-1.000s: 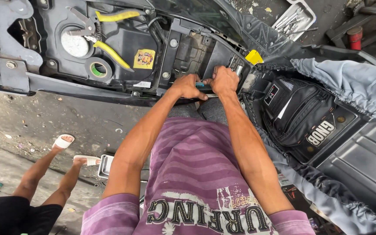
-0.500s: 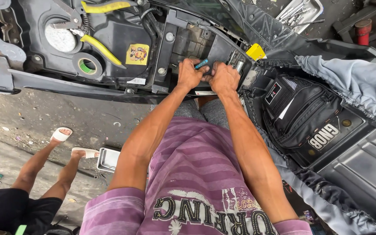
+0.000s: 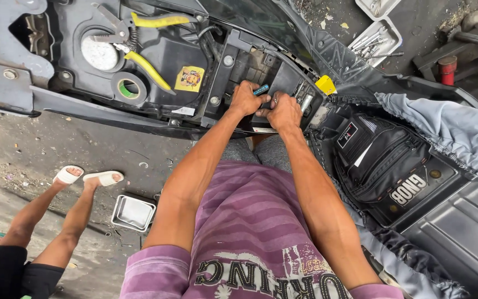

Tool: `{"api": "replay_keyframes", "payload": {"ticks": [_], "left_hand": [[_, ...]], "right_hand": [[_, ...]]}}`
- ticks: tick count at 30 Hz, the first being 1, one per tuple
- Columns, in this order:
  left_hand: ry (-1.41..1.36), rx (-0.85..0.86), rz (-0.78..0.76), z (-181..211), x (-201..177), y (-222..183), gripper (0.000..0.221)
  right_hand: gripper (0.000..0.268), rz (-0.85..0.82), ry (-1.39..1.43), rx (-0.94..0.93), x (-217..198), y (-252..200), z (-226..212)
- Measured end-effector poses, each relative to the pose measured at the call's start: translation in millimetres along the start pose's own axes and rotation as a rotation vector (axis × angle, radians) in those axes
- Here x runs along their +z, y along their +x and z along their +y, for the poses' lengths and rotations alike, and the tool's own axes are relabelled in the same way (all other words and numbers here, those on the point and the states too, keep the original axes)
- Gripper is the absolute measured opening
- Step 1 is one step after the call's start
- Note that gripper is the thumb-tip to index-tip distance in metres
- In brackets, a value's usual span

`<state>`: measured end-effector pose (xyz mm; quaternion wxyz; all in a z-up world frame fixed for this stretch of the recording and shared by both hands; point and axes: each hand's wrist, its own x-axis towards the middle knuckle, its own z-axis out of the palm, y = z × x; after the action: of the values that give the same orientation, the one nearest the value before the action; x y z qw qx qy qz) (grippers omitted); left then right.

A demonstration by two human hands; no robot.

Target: Reassembling the battery compartment and internal panels of a motorcycle using a screwdriver.

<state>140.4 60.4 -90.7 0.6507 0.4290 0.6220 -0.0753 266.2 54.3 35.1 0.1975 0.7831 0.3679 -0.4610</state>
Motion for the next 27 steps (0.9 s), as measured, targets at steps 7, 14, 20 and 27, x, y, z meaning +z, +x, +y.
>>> {"api": "replay_keyframes", "payload": {"ticks": [7, 14, 20, 27], "left_hand": [[0.237, 0.112, -0.007, 54, -54, -35, 0.053], [1.186, 0.326, -0.018, -13, 8, 12, 0.007], [1.451, 0.444, -0.048, -18, 5, 6, 0.018], [1.482, 0.451, -0.07, -11, 4, 5, 0.009]], "right_hand": [[0.029, -0.012, 0.126, -0.026, -6, -4, -3], [0.03, -0.018, 0.187, -0.045, -10, -1, 9], [0.032, -0.034, 0.17, -0.03, -5, 8, 16], [0.02, 0.015, 0.161, -0.049, 7, 14, 24]]}}
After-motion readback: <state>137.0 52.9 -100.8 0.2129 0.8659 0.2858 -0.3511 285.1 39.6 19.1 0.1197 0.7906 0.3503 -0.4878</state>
